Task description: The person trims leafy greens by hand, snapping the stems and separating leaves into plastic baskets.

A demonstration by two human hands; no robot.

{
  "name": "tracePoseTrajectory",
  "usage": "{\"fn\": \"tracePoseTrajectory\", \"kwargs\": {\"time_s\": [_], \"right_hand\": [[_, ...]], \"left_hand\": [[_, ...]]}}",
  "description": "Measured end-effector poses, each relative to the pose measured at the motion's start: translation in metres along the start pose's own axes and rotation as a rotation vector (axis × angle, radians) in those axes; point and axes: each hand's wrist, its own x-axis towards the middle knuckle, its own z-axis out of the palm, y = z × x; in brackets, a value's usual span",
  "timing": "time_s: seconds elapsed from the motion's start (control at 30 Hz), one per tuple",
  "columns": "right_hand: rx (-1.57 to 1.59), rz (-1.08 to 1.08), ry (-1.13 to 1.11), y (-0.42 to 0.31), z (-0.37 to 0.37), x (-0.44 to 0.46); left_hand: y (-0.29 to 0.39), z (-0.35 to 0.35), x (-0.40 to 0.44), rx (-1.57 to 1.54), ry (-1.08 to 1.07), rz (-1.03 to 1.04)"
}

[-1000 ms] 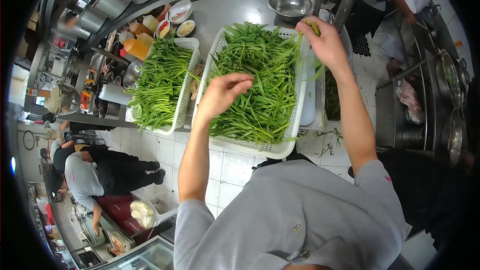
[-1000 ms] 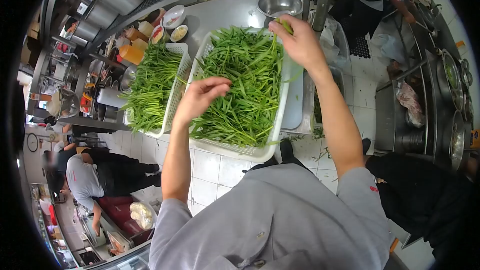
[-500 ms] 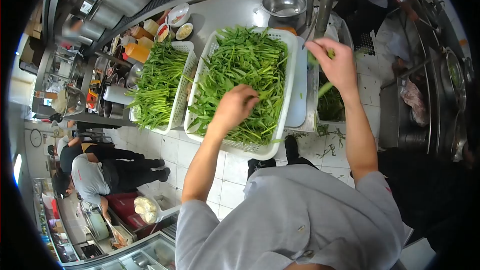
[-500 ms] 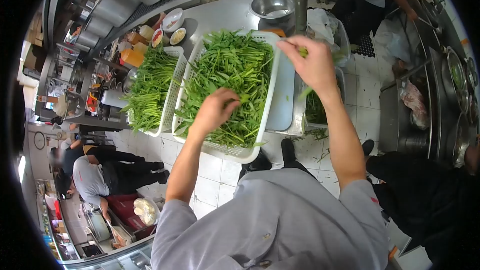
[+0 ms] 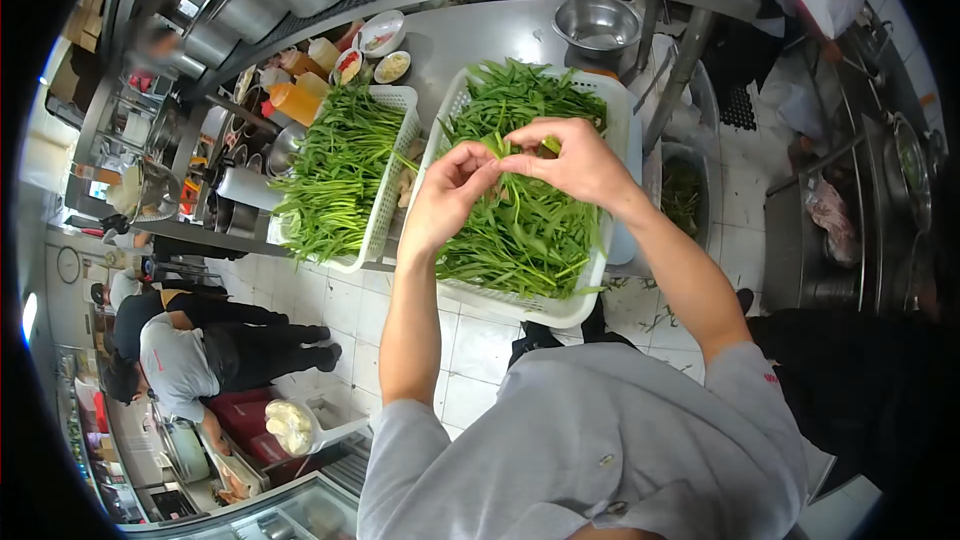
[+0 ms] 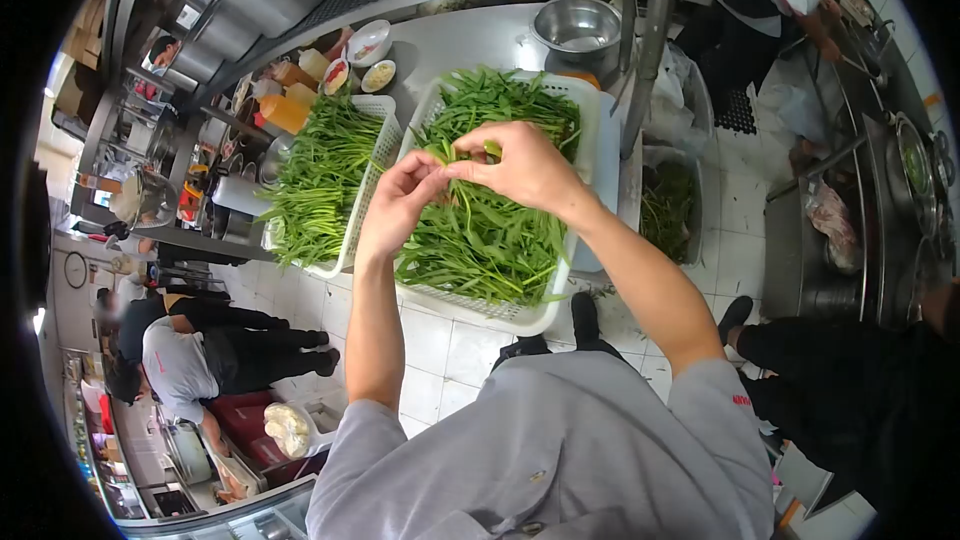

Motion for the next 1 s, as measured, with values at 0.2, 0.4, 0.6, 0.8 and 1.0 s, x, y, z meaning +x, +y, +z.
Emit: {"fn": "tracePoseTrajectory", "kwargs": {"time_s": [0.2, 0.4, 0.6, 0.8, 1.0], "right_hand": [[0.261, 0.089, 0.037, 0.004, 0.008, 0.009], [0.498, 0.301, 0.037, -0.006, 0.029, 0.007], [0.074, 0.132, 0.194, -0.001, 0.047, 0.004], [0.166, 0.25, 0.164, -0.019, 0.017, -0.005], [0.155, 0.205, 0.135, -0.015, -0.015, -0.017]], "left_hand": [[0.006, -0.019, 0.0, -0.05, 0.01, -0.029], [-0.003, -0.018, 0.004, 0.183, -0.026, 0.097], [-0.007, -0.028, 0.0, 0.323, -0.044, 0.071], [-0.005, -0.056, -0.007, 0.105, -0.065, -0.102], [-0.002, -0.056, -0.009, 0.037, -0.029, -0.088]]}}
